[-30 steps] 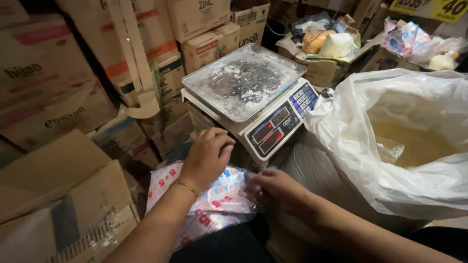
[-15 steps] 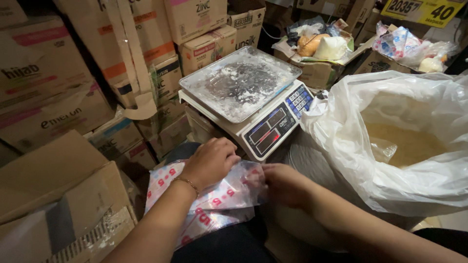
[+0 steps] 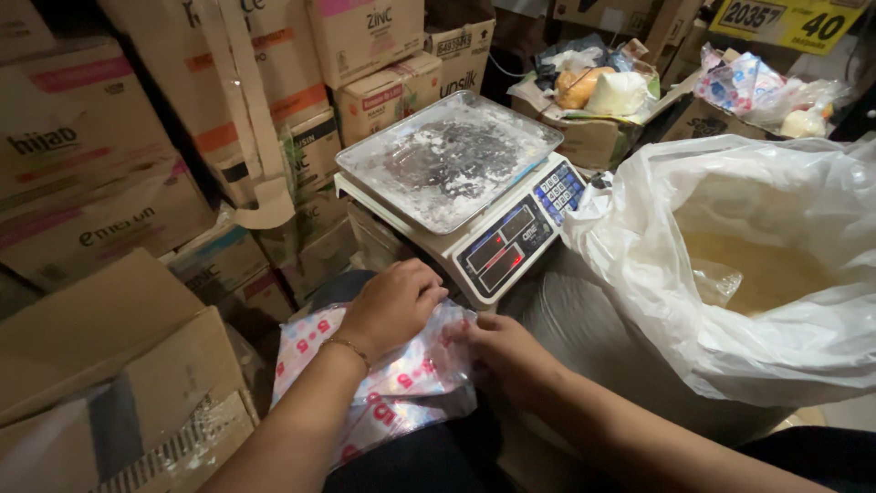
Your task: The person scoops a white powder from a large sack into small plastic bags using a blue scoop, weighs each bag on a digital scale, and ties the bags closed. The process is repeated for multiple bags.
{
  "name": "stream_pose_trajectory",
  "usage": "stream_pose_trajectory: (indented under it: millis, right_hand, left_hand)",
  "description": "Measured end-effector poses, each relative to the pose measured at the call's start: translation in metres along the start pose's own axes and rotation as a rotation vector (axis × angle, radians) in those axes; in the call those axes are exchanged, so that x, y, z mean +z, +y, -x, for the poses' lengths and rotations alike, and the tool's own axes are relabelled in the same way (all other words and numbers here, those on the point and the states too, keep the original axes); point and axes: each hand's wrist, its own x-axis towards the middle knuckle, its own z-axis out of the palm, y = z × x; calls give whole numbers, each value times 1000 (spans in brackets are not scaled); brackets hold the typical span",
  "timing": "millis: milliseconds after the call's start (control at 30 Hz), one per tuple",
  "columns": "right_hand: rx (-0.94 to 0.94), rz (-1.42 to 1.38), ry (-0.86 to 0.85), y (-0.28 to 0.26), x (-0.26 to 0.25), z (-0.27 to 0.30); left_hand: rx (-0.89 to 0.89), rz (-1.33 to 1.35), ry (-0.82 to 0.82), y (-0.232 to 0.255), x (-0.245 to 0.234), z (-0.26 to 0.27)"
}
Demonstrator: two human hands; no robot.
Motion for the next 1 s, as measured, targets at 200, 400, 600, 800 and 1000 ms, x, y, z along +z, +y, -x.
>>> stream_pose_trajectory:
  millis: [200, 400, 600, 800, 1000]
  right_hand:
    - [-80, 22, 40, -10, 3, -5]
    - [1, 13, 85, -17, -11, 0]
    - [-55, -39, 235, -16, -19, -6]
    - [-153, -148, 308, -20, -22, 2]
    - [-108, 77, 68, -31, -20, 17]
  left_hand:
    - [-14, 63, -41, 8, -8, 1]
    - [5, 62, -75, 9, -8, 0]
    - [8, 146, -130, -3, -2, -4]
    - [62, 165, -151, -20, -2, -9]
    - [140, 140, -98, -19, -8, -15]
